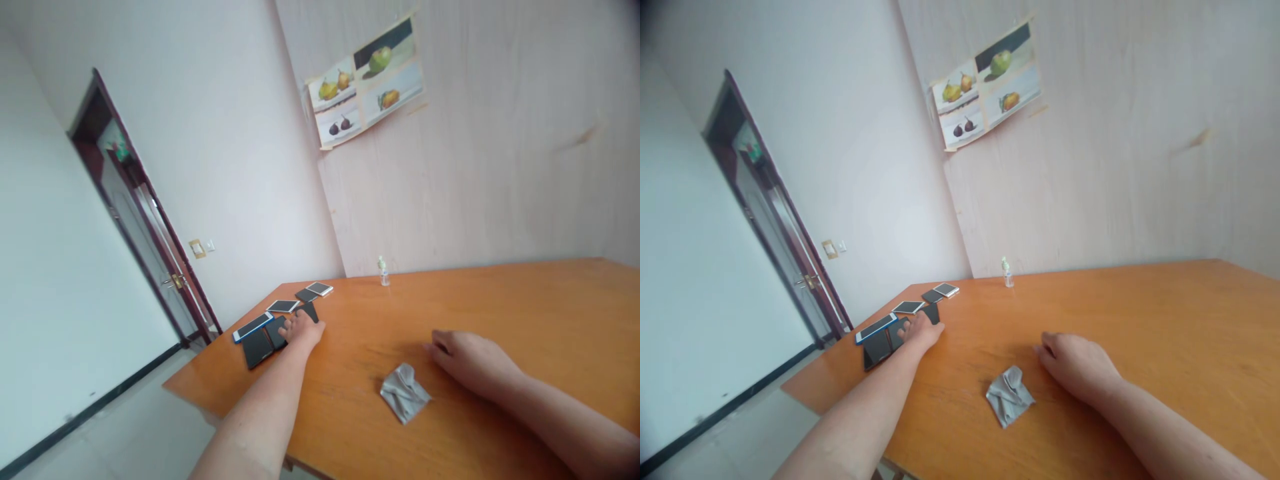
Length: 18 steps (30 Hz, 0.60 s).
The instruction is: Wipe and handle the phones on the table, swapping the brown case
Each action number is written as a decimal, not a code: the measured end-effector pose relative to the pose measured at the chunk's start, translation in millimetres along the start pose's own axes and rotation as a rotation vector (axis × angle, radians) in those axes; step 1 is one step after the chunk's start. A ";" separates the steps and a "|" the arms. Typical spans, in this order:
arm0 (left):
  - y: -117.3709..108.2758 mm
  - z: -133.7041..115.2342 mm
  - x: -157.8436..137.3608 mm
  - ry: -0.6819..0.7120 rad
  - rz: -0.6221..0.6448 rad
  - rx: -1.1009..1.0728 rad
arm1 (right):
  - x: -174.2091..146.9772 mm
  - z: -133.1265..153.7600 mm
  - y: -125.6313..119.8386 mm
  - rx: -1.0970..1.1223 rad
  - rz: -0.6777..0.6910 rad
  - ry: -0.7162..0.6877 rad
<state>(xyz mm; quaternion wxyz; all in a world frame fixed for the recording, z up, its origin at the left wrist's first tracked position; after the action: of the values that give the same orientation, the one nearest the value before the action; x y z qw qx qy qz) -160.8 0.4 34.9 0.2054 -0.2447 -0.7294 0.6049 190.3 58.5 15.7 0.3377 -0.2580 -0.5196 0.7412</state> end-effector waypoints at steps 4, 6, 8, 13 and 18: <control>0.8 -4.2 -4.8 0.020 0.004 -0.044 | -17.4 33.7 -0.9 0.093 -0.026 -0.276; 2.7 -6.8 -10.9 0.044 0.010 -0.063 | -26.2 46.8 -1.6 0.094 0.006 -0.401; 5.2 -9.5 -18.7 0.071 0.019 -0.078 | -31.4 54.2 -1.0 0.062 0.042 -0.476; 10.3 -15.9 -38.0 0.167 0.056 -0.101 | -31.4 59.2 6.0 0.059 0.069 -0.467; 15.8 -26.7 -56.4 0.304 0.086 -0.119 | -35.7 64.6 4.6 0.237 0.091 -0.478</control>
<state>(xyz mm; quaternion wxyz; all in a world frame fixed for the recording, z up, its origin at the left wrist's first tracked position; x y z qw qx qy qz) -98.3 -10.5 24.1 0.2725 -0.3759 -0.7133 0.5250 164.7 -8.5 33.6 0.1995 -0.0574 -0.4822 0.8511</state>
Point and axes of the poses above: each hand's wrist, its own x-axis towards the middle knuckle, its own y-axis out of the palm, z = x × y, the point moved 1 cm from there along x, towards the middle knuckle, and after that the axes turned 13 degrees about z, right-handed, at the moved point
